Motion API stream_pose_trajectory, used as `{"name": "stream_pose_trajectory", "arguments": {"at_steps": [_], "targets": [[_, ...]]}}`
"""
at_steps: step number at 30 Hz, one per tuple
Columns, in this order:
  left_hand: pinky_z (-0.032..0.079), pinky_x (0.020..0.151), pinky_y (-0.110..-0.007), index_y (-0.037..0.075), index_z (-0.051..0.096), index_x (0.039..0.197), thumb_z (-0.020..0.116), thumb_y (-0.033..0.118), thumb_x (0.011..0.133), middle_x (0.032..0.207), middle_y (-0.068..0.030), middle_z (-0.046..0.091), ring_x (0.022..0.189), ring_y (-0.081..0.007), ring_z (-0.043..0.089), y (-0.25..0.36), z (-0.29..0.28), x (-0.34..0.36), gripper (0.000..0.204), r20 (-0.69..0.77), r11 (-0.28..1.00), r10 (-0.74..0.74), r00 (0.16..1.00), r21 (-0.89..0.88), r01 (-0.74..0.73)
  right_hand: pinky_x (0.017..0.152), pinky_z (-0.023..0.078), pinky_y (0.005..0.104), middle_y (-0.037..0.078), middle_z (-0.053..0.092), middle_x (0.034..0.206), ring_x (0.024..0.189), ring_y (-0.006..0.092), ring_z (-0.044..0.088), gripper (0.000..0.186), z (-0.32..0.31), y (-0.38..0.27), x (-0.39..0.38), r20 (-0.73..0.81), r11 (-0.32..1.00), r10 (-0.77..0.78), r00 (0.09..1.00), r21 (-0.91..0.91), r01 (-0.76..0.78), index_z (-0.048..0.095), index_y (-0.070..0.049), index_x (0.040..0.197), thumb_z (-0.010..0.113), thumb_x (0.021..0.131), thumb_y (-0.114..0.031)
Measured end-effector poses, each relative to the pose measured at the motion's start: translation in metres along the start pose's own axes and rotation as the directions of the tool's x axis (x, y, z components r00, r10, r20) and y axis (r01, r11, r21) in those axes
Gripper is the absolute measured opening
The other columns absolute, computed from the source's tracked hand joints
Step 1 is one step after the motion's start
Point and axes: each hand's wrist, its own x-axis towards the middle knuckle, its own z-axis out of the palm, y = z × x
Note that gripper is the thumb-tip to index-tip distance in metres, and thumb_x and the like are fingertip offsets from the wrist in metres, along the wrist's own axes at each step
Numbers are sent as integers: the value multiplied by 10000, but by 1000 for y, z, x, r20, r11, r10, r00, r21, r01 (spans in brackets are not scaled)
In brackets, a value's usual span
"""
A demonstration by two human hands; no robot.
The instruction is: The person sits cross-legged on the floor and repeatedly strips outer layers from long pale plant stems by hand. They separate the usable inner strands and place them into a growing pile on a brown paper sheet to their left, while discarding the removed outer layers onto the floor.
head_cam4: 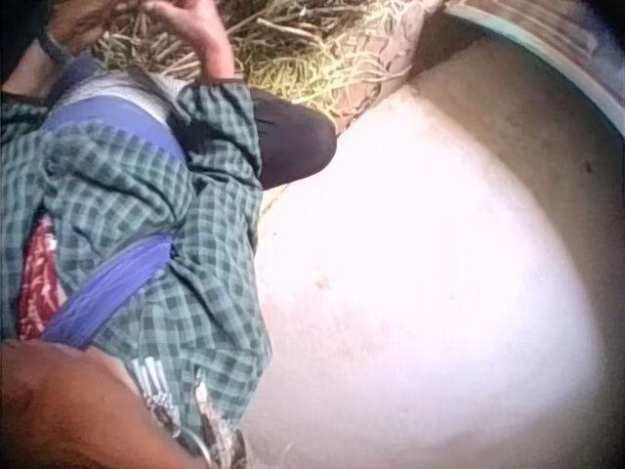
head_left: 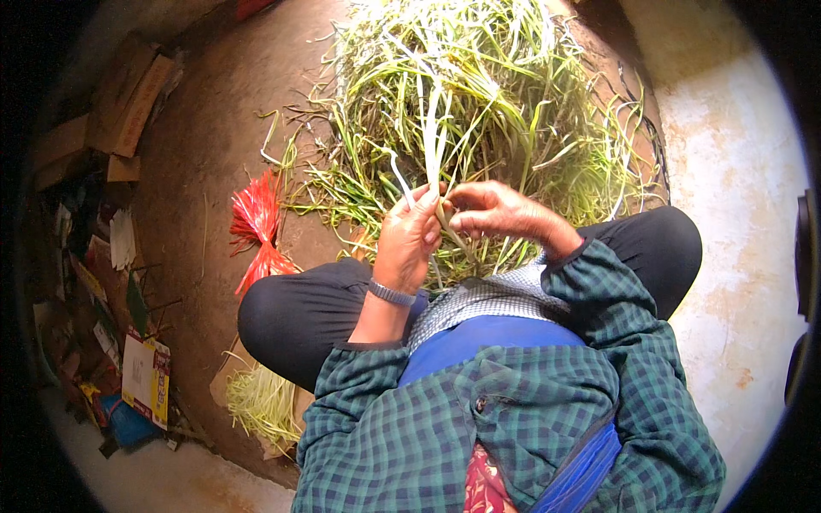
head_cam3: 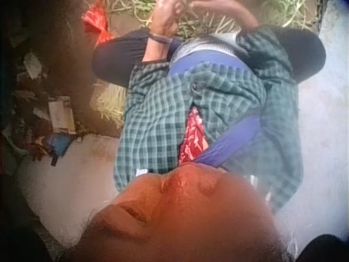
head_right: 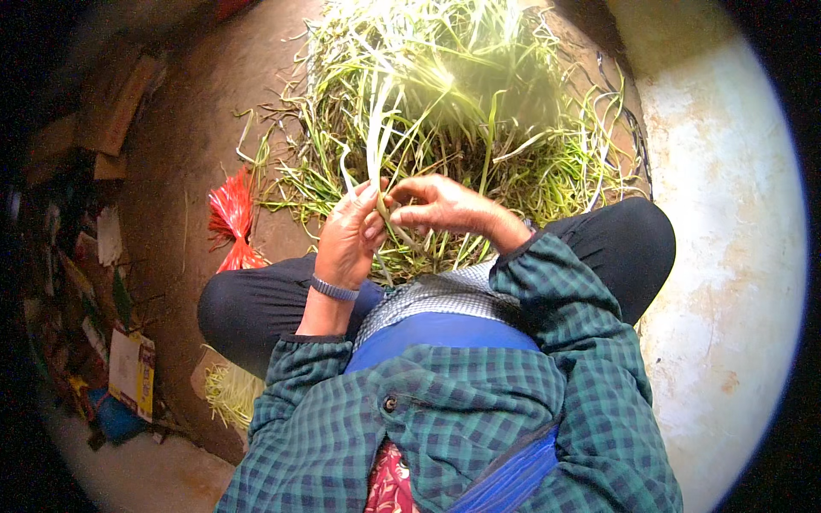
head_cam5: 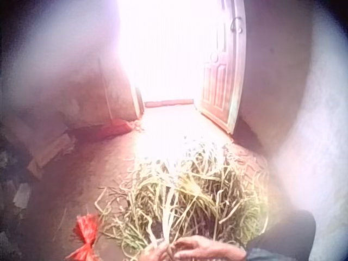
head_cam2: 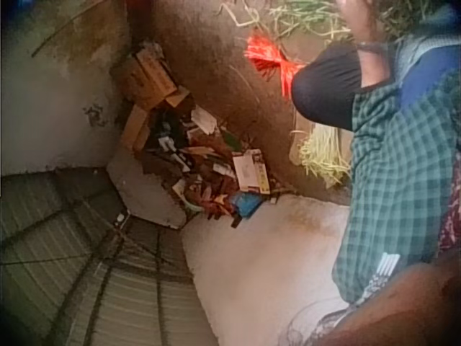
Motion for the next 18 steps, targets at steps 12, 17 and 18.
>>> {"name": "stream_pose_trajectory", "arguments": {"at_steps": [12, 17, 18], "targets": [[298, 408, -143, 14, 562, 1168, 582, 152, 949, 799, -27, 621, 493, -6, 401, 8, 6, -19, 260, -13, 990, 30, 999, 135, -28, 752, 528, 306, 115, 634, 1129, 947, 197, 616, 497, -161, -16, 43, -852, 966, -147, 502, -15, 257, 568, -12, 1222, 602, 915, -400], [313, 428, -136, 2, 515, 1240, 577, 195, 957, 950, -98, 660, 520, -13, 416, 7, 12, -16, 348, -4, 961, 134, 991, 245, -129, 683, 553, 302, 142, 662, 972, 777, 191, 655, 373, -160, 2, 8, -891, 948, -14, 455, -157, -278, 591, -3, 1171, 533, 931, -282], [319, 438, -133, 3, 501, 1261, 551, 225, 971, 1000, -116, 659, 533, -16, 420, 8, 13, -16, 369, 6, 964, 102, 995, 248, -100, 639, 516, 268, 93, 661, 943, 728, 146, 621, 350, -144, 4, 11, -851, 951, -102, 516, -236, -201, 616, -26, 1135, 566, 930, -305]]}}
